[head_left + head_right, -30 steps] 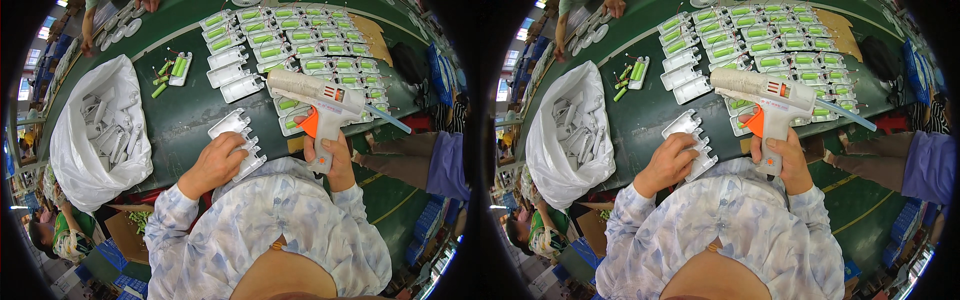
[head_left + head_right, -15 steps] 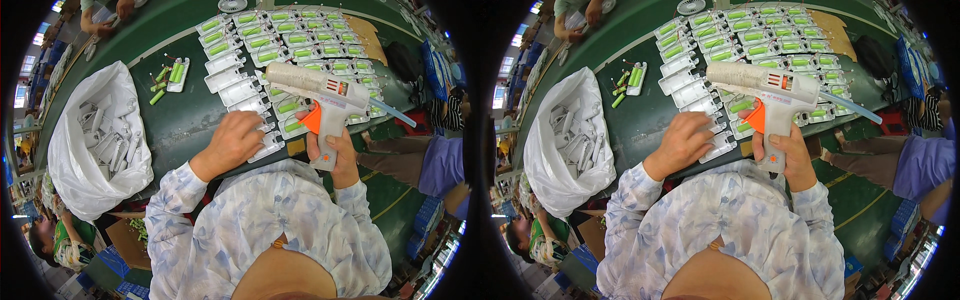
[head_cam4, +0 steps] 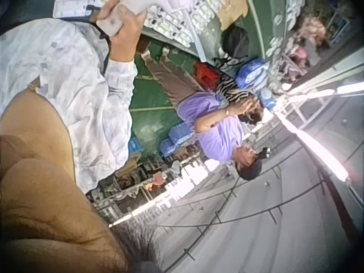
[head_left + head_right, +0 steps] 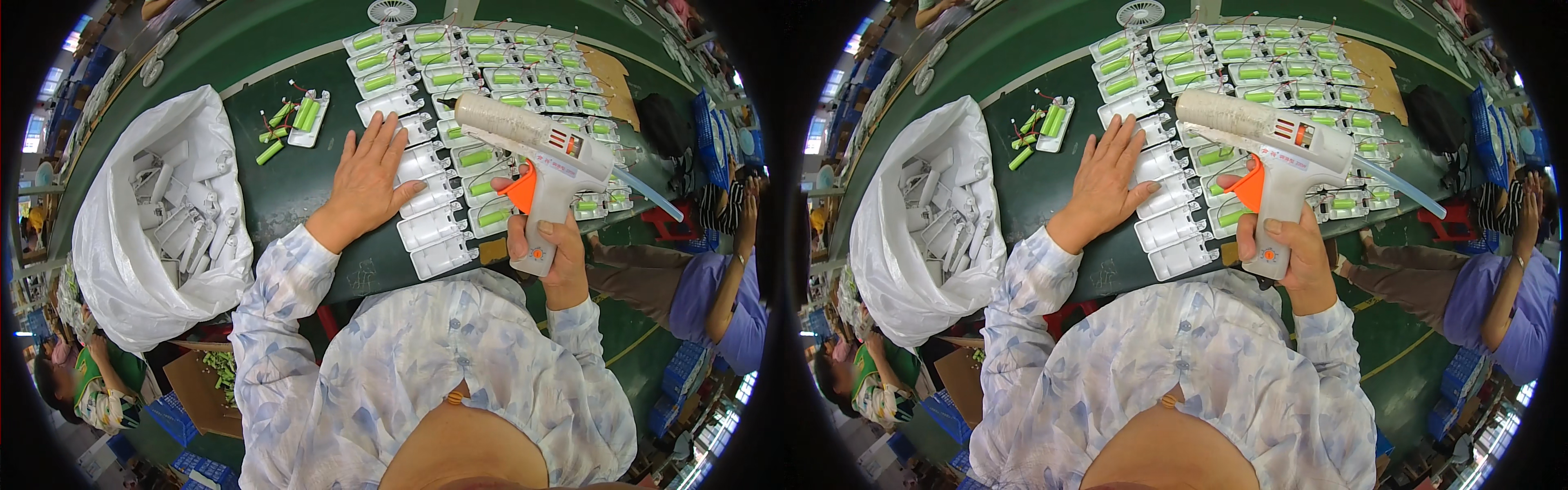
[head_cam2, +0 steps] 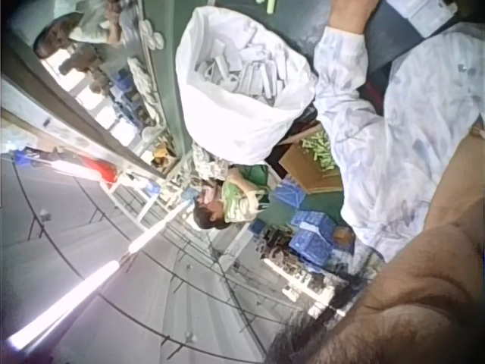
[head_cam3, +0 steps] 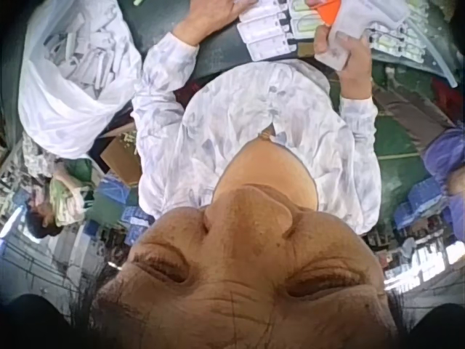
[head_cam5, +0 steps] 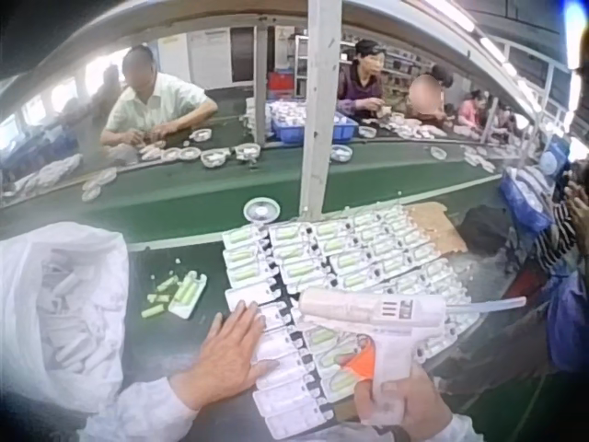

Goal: The person assembles electronic components by gluing batteries into plastic casings with a glue gun.

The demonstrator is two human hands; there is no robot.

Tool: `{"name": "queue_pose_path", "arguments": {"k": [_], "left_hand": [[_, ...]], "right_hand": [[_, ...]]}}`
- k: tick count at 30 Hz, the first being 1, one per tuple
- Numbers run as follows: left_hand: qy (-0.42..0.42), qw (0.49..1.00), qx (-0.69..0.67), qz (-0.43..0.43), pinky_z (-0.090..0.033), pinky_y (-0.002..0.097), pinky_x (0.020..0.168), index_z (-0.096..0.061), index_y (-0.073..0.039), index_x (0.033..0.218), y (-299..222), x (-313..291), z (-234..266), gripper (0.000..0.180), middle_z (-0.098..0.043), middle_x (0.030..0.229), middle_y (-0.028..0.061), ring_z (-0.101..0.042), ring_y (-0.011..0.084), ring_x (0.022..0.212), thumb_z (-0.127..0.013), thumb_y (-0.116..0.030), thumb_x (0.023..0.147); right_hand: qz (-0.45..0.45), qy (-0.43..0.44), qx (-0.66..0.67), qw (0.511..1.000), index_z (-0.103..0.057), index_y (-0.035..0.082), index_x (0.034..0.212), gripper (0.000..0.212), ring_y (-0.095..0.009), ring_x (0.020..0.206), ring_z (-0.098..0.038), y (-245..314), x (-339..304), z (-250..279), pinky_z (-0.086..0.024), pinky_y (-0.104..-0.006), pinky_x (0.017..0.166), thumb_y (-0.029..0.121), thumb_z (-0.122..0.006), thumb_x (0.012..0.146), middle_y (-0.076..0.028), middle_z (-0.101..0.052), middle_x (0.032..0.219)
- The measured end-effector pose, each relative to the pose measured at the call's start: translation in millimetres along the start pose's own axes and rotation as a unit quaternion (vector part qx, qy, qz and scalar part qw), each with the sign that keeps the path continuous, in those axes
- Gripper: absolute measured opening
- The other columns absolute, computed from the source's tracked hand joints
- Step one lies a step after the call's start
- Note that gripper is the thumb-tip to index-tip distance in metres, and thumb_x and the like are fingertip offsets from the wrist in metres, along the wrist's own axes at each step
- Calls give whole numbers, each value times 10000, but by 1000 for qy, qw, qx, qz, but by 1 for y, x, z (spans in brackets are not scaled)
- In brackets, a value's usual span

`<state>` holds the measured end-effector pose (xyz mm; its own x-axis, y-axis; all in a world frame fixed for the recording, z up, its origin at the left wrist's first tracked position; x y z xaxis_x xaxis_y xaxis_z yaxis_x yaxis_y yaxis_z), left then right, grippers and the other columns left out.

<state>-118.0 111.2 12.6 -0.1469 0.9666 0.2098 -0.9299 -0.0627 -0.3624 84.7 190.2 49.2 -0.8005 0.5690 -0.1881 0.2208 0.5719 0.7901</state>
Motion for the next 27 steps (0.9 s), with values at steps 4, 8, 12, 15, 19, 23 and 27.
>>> {"name": "queue_pose_path", "arguments": {"k": [4,8,12,15,19,23,27], "left_hand": [[-7,999,38,-2,-223,632,1127,-465,24,1403,3,3,-1,727,-323,1558,181,-221,346,1480,-611,-475,895],[-6,999,44,9,-212,659,1116,-481,27,1387,4,3,-3,714,-319,1561,164,-213,337,1482,-622,-461,885],[-45,999,17,-21,-260,656,1096,-555,-36,1332,-2,3,14,609,-376,1519,155,-267,335,1458,-703,-362,839],[-183,982,-3,-37,-452,461,938,-650,-77,1116,20,-8,66,418,-591,1223,114,-565,310,1126,-775,-157,725],[-232,960,99,124,-503,436,673,-658,-87,838,109,-22,92,103,-612,819,115,-621,331,796,-724,-134,775],[-157,960,158,167,-507,474,709,-674,-70,885,138,-13,79,114,-622,867,147,-620,368,839,-674,-152,806],[-61,963,192,179,-528,469,690,-685,-58,963,166,-3,63,204,-659,932,160,-653,367,846,-640,-199,823]], "right_hand": [[3,9,-11,1000,-356,-27,1437,743,-170,658,-618,1,7,-2,-513,-267,551,178,-638,781,-289,-483,1401],[-7,-4,-40,999,-374,-37,1425,724,-157,613,-590,5,15,-10,-486,-249,527,158,-610,769,-287,-503,1385],[-14,-21,-91,996,-405,-58,1394,678,-133,563,-543,16,22,-17,-461,-247,501,145,-601,777,-286,-547,1335],[-1,-4,-111,994,-409,-65,1386,655,-130,563,-542,28,24,-23,-461,-244,501,156,-600,800,-286,-552,1328],[-3,-6,-162,987,-468,-75,1327,615,-96,500,-489,30,28,-32,-423,-239,461,235,-661,832,-145,-657,868],[-74,-19,-121,990,-547,7,1119,302,-134,536,-578,5,47,-27,-438,-274,479,31,-618,827,-64,-603,694],[-56,47,-142,987,-561,-4,1094,246,-137,568,-589,7,52,-40,-454,-282,526,74,-610,866,-74,-615,686]]}}
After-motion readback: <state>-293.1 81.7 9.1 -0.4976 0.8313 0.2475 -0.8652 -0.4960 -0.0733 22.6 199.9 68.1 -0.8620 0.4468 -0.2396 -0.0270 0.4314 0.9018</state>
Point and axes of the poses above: each hand's wrist, its own x-axis towards the middle knuckle, its own z-axis out of the back of the hand, y = z × x, the point moved 9 cm from there along x, towards the middle knuckle
